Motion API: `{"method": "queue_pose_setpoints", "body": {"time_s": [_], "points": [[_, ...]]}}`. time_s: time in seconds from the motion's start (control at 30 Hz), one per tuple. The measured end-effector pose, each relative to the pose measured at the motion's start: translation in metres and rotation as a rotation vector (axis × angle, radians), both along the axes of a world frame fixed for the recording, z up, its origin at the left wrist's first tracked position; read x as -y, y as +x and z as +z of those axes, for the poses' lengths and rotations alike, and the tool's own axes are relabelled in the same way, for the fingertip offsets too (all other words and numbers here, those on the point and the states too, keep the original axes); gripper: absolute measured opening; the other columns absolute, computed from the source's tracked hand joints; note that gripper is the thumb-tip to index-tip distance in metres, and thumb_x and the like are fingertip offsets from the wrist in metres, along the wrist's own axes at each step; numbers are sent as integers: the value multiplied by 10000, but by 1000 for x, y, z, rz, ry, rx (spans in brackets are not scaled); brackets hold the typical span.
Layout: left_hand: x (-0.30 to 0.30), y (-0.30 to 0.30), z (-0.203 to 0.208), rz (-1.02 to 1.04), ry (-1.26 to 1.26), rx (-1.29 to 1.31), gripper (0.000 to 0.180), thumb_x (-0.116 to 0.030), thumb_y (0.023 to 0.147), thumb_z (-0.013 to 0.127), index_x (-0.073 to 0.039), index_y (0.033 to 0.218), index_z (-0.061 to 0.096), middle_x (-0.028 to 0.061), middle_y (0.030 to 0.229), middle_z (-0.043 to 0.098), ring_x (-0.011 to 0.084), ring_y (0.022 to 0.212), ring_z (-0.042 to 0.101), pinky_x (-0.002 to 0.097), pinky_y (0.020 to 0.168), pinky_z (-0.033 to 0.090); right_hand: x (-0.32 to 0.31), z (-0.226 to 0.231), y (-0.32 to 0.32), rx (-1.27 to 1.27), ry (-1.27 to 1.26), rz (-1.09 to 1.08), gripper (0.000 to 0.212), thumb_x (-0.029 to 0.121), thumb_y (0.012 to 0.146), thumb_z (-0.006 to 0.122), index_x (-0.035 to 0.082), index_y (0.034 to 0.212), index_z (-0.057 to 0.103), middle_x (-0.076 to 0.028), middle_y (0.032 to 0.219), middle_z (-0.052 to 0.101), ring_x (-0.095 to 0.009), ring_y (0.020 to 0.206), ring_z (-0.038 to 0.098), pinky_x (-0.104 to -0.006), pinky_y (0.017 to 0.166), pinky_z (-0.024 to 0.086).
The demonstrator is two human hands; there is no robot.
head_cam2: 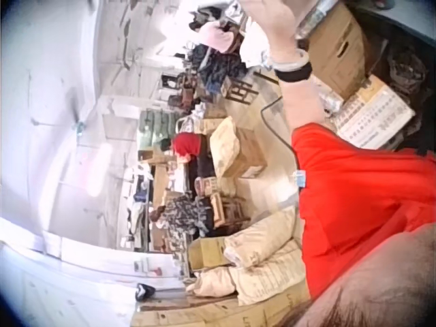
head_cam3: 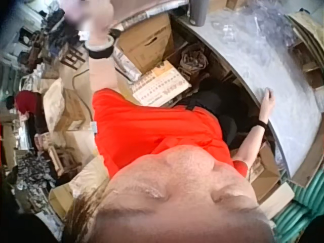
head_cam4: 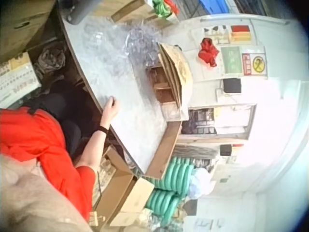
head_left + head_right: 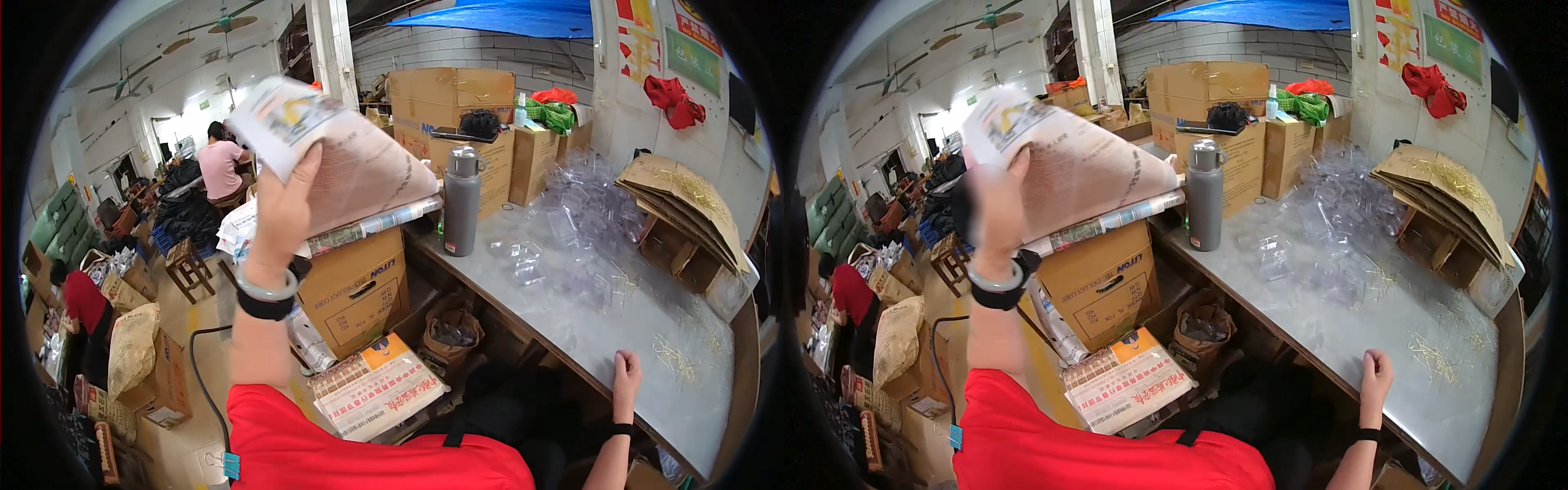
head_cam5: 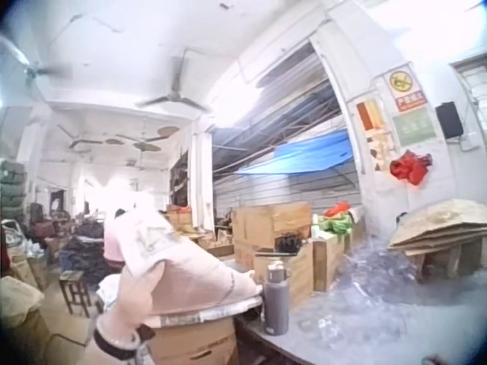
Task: Packing gold-colored metal pins into small plastic cases and then into a large shipping box.
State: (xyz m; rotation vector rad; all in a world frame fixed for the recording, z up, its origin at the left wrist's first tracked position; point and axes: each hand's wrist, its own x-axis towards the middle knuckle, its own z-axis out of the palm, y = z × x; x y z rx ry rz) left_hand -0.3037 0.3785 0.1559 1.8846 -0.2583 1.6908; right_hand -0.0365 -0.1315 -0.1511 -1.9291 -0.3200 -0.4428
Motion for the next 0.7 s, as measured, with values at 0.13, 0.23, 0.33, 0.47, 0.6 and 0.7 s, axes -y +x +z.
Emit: {"method": "queue_pose_setpoints", "body": {"time_s": [0.13,0.23,0.33,0.47,0.6,0.7], "points": [[-54,-44,17,13,368,-155,374,150,871,581,8,1192,708,131,1214,671,190,1031,650,283,865,514,-39,42,-31,-86,249,267,243,98,970,637,-20,1182,625,-65,1109,664,-155,1021,612,-298,922,491],[-59,-46,40,-207,470,-76,421,203,826,543,21,1168,708,153,1247,680,203,1057,668,300,891,540,-83,82,-65,-151,278,518,381,104,979,618,-23,1332,554,-123,1293,624,-215,1211,589,-348,1058,455],[-62,-65,66,-1180,-127,-299,581,-143,888,539,95,1415,478,212,1387,590,355,1361,485,513,1172,339,-109,105,-75,-197,433,814,646,213,955,683,-2,1492,396,-175,1453,510,-282,1336,511,-397,1132,394],[-36,-58,86,-1398,166,-411,671,-217,859,550,67,1456,439,232,1413,567,394,1300,543,540,1150,371,-117,130,-70,-184,471,1000,996,475,879,751,25,1587,215,-232,1571,358,-338,1447,382,-447,1195,311],[-24,-36,94,-1507,63,-432,581,-192,867,562,73,1382,517,227,1335,617,366,1208,607,496,1079,455,-128,148,-68,-333,579,1148,1252,706,748,732,13,1599,132,-256,1615,260,-367,1486,303,-469,1211,272],[1,15,76,-1585,-99,-521,412,-73,875,512,140,1214,609,237,1235,671,340,1118,665,443,1018,511,-129,166,-76,-365,772,1276,1246,783,731,672,-18,1571,220,-220,1573,371,-325,1439,398,-459,1178,338]]}}
